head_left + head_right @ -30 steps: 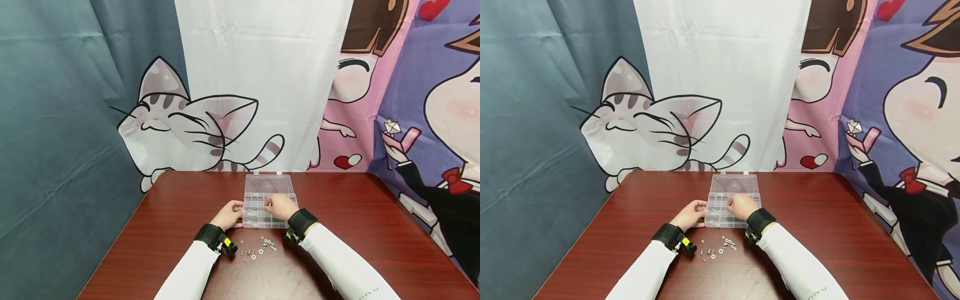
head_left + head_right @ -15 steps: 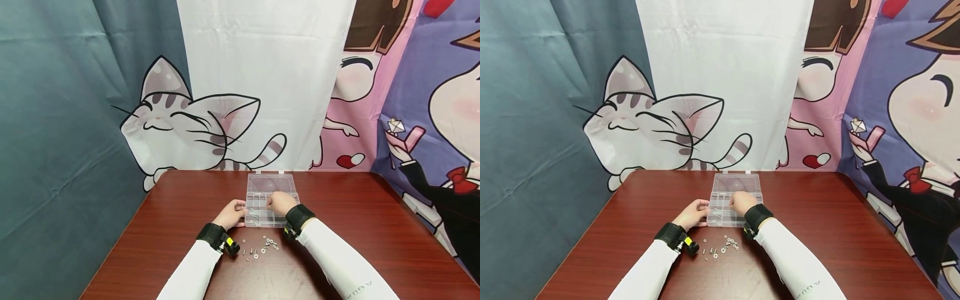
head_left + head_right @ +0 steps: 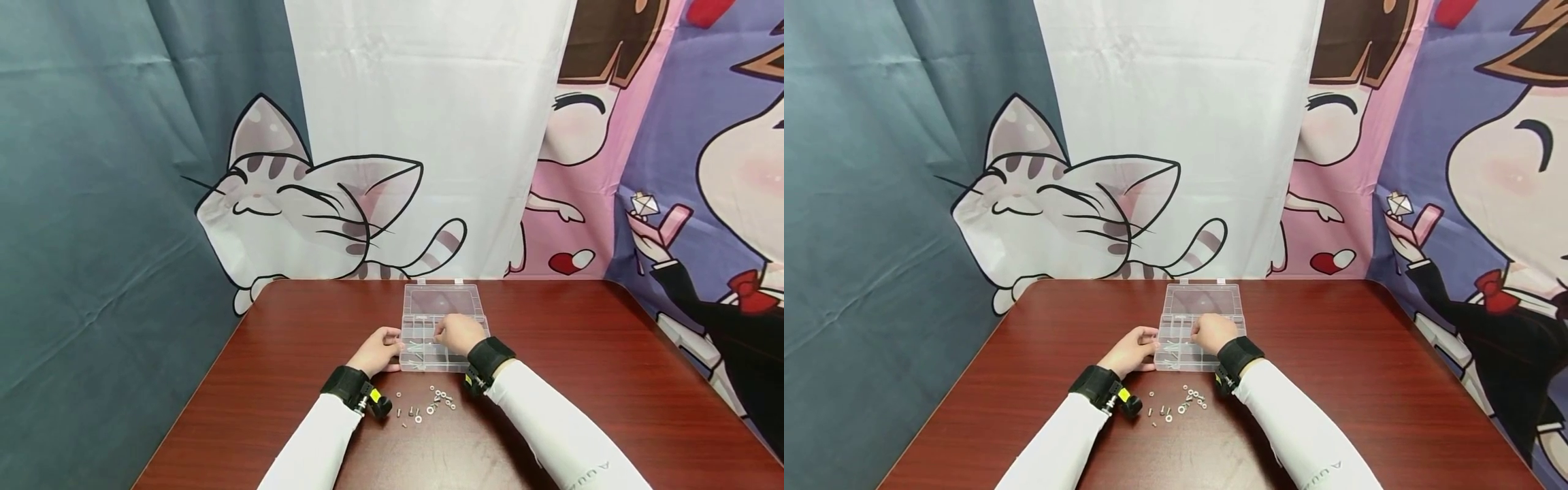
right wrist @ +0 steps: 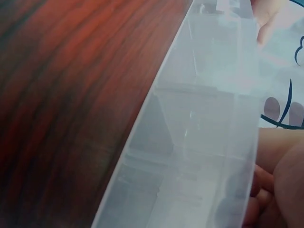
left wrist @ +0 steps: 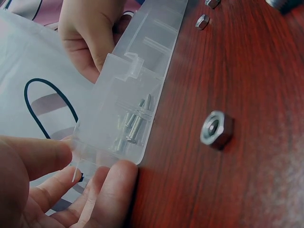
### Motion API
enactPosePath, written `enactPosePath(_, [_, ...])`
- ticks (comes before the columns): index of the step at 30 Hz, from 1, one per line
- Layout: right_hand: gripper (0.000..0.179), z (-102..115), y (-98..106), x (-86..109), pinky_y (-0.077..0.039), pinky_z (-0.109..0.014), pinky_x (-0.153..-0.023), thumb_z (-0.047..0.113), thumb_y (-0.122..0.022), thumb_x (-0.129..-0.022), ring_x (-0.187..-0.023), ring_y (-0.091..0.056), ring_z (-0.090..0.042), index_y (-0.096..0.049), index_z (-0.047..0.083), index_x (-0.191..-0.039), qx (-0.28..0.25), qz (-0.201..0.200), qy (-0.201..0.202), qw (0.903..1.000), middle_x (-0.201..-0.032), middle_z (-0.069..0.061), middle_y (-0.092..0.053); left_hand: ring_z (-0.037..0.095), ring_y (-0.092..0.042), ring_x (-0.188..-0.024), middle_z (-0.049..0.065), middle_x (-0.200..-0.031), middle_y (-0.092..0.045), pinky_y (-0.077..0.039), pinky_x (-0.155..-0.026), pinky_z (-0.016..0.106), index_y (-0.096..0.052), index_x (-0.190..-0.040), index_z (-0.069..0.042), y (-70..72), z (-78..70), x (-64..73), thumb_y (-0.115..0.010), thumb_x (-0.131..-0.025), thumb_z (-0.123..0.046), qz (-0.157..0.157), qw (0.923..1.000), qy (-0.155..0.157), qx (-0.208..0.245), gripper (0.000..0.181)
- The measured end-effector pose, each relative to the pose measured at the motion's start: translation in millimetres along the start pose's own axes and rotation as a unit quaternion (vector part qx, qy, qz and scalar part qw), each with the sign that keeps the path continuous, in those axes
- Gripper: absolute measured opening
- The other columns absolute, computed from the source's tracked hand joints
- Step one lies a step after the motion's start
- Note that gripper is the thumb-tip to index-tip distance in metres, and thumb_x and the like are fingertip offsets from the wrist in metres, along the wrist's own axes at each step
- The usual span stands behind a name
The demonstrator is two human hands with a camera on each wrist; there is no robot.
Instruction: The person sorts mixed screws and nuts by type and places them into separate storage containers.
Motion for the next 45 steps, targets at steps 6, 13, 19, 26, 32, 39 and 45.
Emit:
enactPosePath(6, [0.010,5.1,6.0,8.1,-0.040,-0.028,-0.052,0.024,-0.070,-0.079,-0.055,-0.048,-0.011,-0.066,0.021,-0.070,-0.035,-0.016,0.006,0.9993,-0.066,0.007,-0.058,0.021,-0.060,-0.091,0.018,-0.120,-0.051,-0.057,-0.063,0.033,-0.043,-0.129,-0.003,0.8,0.1,0.3,-0.058,-0.091,-0.014,0.003,1.0000,0.002,0.005,0.042])
enactPosePath(13, [0.007,7.1,10.0,19.2,-0.040,-0.027,-0.057,0.023,-0.067,-0.082,-0.062,-0.046,-0.011,-0.065,0.016,-0.082,-0.057,-0.041,0.028,0.9971,-0.069,0.005,-0.053,0.021,-0.061,-0.090,0.018,-0.119,-0.051,-0.057,-0.063,0.033,-0.042,-0.129,-0.002,0.9,-1.8,0.8,-0.058,-0.091,-0.013,0.002,1.0000,-0.001,0.003,0.043])
enactPosePath(19, [0.008,9.3,14.3,33.2,-0.044,-0.028,-0.061,0.025,-0.065,-0.083,-0.070,-0.052,-0.011,-0.064,0.018,-0.085,-0.030,-0.099,0.056,0.9931,-0.081,0.003,-0.055,0.022,-0.061,-0.090,0.018,-0.120,-0.051,-0.057,-0.063,0.033,-0.042,-0.129,-0.003,1.4,0.0,0.2,-0.058,-0.091,-0.014,0.002,1.0000,0.003,0.001,0.043])
enactPosePath(26, [0.006,23.7,13.5,56.3,-0.047,-0.026,-0.059,0.025,-0.065,-0.083,-0.069,-0.054,-0.007,-0.067,0.020,-0.082,0.014,-0.115,0.115,0.9865,-0.079,0.008,-0.054,0.020,-0.061,-0.089,0.018,-0.120,-0.051,-0.057,-0.063,0.033,-0.042,-0.129,-0.003,0.7,0.2,-1.9,-0.058,-0.091,-0.013,-0.001,1.0000,-0.001,0.008,0.042])
enactPosePath(32, [0.008,40.4,12.5,74.9,-0.048,-0.026,-0.058,0.024,-0.065,-0.082,-0.065,-0.056,-0.008,-0.071,0.019,-0.080,0.058,-0.087,0.160,0.9815,-0.076,0.007,-0.058,0.021,-0.060,-0.092,0.018,-0.117,-0.052,-0.057,-0.063,0.033,-0.041,-0.129,-0.001,0.4,0.9,-2.1,-0.058,-0.091,-0.013,0.000,0.9999,-0.005,0.009,0.043])
enactPosePath(39, [0.006,54.4,10.9,93.4,-0.046,-0.025,-0.056,0.023,-0.070,-0.078,-0.064,-0.054,-0.006,-0.067,0.019,-0.075,0.069,-0.062,0.205,0.9743,-0.072,0.010,-0.058,0.021,-0.059,-0.094,0.016,-0.115,-0.053,-0.057,-0.063,0.033,-0.043,-0.129,-0.002,0.5,0.9,-2.0,-0.057,-0.092,-0.013,-0.004,1.0000,-0.002,0.006,0.041])
enactPosePath(45, [0.012,51.6,-4.2,94.9,-0.041,-0.021,-0.052,0.021,-0.070,-0.078,-0.056,-0.046,0.000,-0.066,0.023,-0.067,0.060,0.008,0.205,0.9768,-0.062,0.017,-0.054,0.020,-0.060,-0.091,0.017,-0.116,-0.053,-0.057,-0.062,0.033,-0.042,-0.129,-0.002,0.0,0.4,-2.6,-0.057,-0.091,-0.013,-0.004,1.0000,-0.006,0.004,0.042])
Point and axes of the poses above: each hand's wrist, its own x-axis away from the middle knuckle, its own y-axis out of the back of the hand, z = x × y, the point moved 7 cm from there along -x, towards the middle knuckle
